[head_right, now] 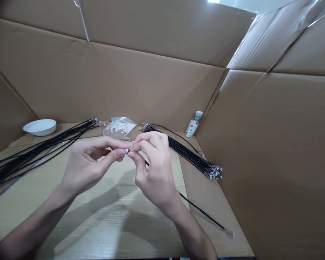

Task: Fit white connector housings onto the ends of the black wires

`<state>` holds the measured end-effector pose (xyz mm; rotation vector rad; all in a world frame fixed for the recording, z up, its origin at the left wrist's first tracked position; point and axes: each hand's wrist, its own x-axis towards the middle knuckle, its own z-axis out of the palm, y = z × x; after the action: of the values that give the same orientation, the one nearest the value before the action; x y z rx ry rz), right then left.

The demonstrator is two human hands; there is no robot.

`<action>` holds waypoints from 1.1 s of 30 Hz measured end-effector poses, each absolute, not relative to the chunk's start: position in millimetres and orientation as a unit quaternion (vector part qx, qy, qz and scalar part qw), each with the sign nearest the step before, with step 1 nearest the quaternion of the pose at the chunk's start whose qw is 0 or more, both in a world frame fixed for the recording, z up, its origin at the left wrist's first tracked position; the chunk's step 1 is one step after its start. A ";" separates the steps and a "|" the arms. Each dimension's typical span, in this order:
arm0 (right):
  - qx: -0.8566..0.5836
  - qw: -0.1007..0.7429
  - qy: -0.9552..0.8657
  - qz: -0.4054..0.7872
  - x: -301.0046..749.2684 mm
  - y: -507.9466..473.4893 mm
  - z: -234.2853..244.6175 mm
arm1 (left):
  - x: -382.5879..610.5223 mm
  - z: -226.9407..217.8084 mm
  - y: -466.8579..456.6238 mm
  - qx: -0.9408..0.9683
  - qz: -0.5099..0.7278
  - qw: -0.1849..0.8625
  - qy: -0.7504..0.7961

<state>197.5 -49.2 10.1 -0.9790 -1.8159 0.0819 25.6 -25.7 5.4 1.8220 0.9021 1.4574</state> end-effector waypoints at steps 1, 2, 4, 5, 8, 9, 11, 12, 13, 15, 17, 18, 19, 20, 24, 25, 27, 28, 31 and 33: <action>-0.404 0.513 -0.757 0.025 196.4 -49.5 9.5 | 25.1 5.7 -25.9 0.689 0.550 0.321 0.345; -0.402 0.512 -0.759 0.019 195.3 -49.6 8.9 | 24.7 5.9 -25.9 0.687 0.547 0.329 0.348; -0.401 0.510 -0.761 0.005 193.3 -49.2 7.5 | 24.2 5.8 -25.5 0.687 0.537 0.342 0.350; -0.401 0.509 -0.762 -0.006 192.2 -48.8 6.7 | 24.1 5.3 -25.2 0.687 0.534 0.346 0.352; -0.399 0.509 -0.761 -0.046 189.4 -46.9 4.4 | 24.4 3.6 -23.5 0.681 0.531 0.359 0.354; -0.398 0.510 -0.761 -0.054 188.9 -46.2 3.9 | 24.5 3.2 -22.4 0.678 0.532 0.366 0.351; -0.396 0.516 -0.758 -0.049 189.4 -44.8 4.1 | 24.2 2.8 -18.9 0.668 0.536 0.390 0.338; -0.393 0.523 -0.756 -0.032 190.3 -44.1 4.7 | 23.6 2.8 -16.5 0.663 0.537 0.408 0.325; -0.391 0.531 -0.752 -0.006 191.8 -43.4 5.6 | 22.7 2.7 -13.7 0.656 0.537 0.432 0.307; -0.382 0.548 -0.742 0.068 195.8 -41.9 7.9 | 20.2 2.1 -7.8 0.637 0.536 0.485 0.268; -0.367 0.558 -0.728 0.155 200.5 -40.1 10.1 | 17.3 0.8 -2.7 0.616 0.533 0.530 0.237; -0.361 0.560 -0.719 0.196 202.7 -39.2 10.9 | 15.8 0.1 -0.8 0.608 0.531 0.543 0.230; -0.357 0.561 -0.710 0.231 204.6 -38.3 11.6 | 14.5 -0.4 0.6 0.602 0.531 0.551 0.228; -0.354 0.561 -0.702 0.260 206.1 -37.6 12.0 | 13.3 -0.8 1.5 0.599 0.530 0.555 0.229; -0.340 0.568 -0.687 0.301 208.4 -37.5 12.1 | 10.4 -0.4 1.8 0.597 0.534 0.552 0.232; -0.338 0.569 -0.689 0.297 208.2 -37.9 11.9 | 10.2 0.0 1.4 0.597 0.534 0.553 0.230; -0.341 0.570 -0.690 0.286 207.2 -38.9 11.5 | 10.3 0.4 0.5 0.598 0.532 0.556 0.224; -0.343 0.571 -0.690 0.283 206.7 -39.3 11.4 | 10.4 0.6 0.0 0.599 0.530 0.557 0.222; -0.346 0.574 -0.686 0.283 206.3 -39.5 12.1 | 10.8 0.6 -0.8 0.606 0.523 0.559 0.216; -0.346 0.568 -0.684 0.299 207.2 -39.0 13.0 | 10.7 0.3 -1.0 0.617 0.513 0.559 0.211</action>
<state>207.2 -39.0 13.0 -0.8133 -1.6066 0.7028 10.7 -1.0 0.3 1.4544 0.4978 1.2092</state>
